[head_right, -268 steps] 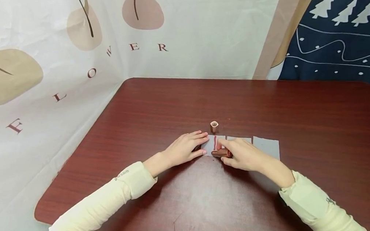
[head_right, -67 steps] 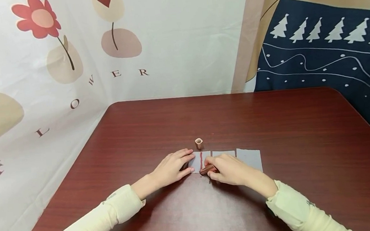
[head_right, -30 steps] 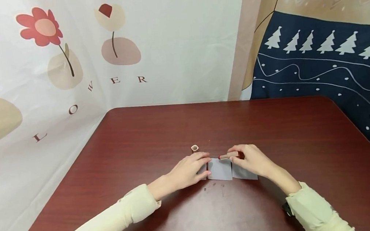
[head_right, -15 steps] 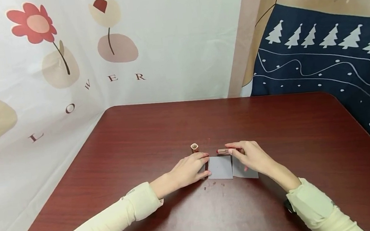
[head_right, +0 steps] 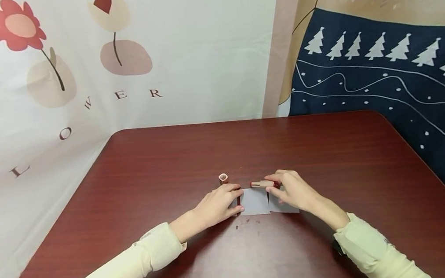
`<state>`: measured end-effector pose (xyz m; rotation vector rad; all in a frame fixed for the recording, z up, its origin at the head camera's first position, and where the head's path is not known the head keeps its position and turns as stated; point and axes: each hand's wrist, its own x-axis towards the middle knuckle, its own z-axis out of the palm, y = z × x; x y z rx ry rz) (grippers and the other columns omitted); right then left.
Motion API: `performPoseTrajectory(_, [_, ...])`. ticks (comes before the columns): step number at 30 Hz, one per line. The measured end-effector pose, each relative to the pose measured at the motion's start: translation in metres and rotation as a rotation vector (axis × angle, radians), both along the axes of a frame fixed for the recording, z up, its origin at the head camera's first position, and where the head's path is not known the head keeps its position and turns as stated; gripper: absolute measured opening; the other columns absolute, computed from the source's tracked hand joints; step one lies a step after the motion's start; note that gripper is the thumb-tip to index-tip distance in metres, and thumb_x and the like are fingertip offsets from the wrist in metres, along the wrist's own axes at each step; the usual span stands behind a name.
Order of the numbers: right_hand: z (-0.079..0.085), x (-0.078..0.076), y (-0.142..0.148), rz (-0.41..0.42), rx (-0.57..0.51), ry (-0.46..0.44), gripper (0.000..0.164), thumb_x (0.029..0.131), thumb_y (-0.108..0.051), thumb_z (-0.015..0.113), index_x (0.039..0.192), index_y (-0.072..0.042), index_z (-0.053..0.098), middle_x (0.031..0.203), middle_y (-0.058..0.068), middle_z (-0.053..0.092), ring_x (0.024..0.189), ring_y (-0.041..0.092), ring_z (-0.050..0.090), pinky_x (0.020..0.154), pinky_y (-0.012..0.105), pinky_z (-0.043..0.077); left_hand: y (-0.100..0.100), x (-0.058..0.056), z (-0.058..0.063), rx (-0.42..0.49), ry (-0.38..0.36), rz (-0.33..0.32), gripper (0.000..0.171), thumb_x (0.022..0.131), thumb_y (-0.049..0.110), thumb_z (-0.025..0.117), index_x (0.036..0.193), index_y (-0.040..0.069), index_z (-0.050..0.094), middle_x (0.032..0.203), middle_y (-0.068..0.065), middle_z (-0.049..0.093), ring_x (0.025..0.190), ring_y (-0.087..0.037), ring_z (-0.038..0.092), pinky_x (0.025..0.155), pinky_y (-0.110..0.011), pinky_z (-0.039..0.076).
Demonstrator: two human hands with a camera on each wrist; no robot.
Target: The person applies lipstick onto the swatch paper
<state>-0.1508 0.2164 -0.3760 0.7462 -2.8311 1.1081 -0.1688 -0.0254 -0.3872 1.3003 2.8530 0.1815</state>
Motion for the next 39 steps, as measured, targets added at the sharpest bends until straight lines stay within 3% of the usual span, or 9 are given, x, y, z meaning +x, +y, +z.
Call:
performPoseTrajectory(7, [0.0005, -0.0005, -0.0009, 0.027, 0.093, 0.145, 0.031, 0.083, -0.007, 0.07, 0.111, 0.003, 0.065, 0.083, 0.002, 0.056, 0.048, -0.004, 0.051, 0.048, 0.018, 0.043, -0.003, -0.0003, 0.0029, 0.01, -0.003, -0.005, 0.039, 0.088, 0.036, 0.063, 0.117, 0.009, 0.064, 0.125, -0.009, 0.055, 0.117, -0.019, 0.05, 0.089, -0.032, 0.046])
performPoseTrajectory(15, [-0.0001, -0.0004, -0.001, 0.042, 0.151, 0.284, 0.028, 0.08, -0.007, 0.072, 0.106, 0.003, 0.067, 0.077, -0.002, 0.053, 0.056, 0.01, 0.045, 0.047, 0.019, 0.036, -0.0002, -0.0008, 0.0045, 0.002, -0.024, -0.003, 0.04, 0.088, 0.037, 0.063, 0.117, 0.009, 0.064, 0.125, -0.008, 0.055, 0.115, -0.018, 0.051, 0.09, -0.03, 0.045])
performPoseTrajectory(39, [-0.0047, 0.0011, -0.0054, 0.085, 0.164, 0.381, 0.024, 0.078, -0.006, 0.073, 0.101, -0.001, 0.069, 0.074, -0.002, 0.051, 0.055, 0.0, 0.037, 0.047, 0.017, 0.035, -0.0011, -0.0011, 0.0031, 0.008, -0.063, 0.018, 0.042, 0.087, 0.036, 0.064, 0.12, 0.009, 0.063, 0.127, -0.008, 0.054, 0.117, -0.02, 0.05, 0.09, -0.032, 0.045])
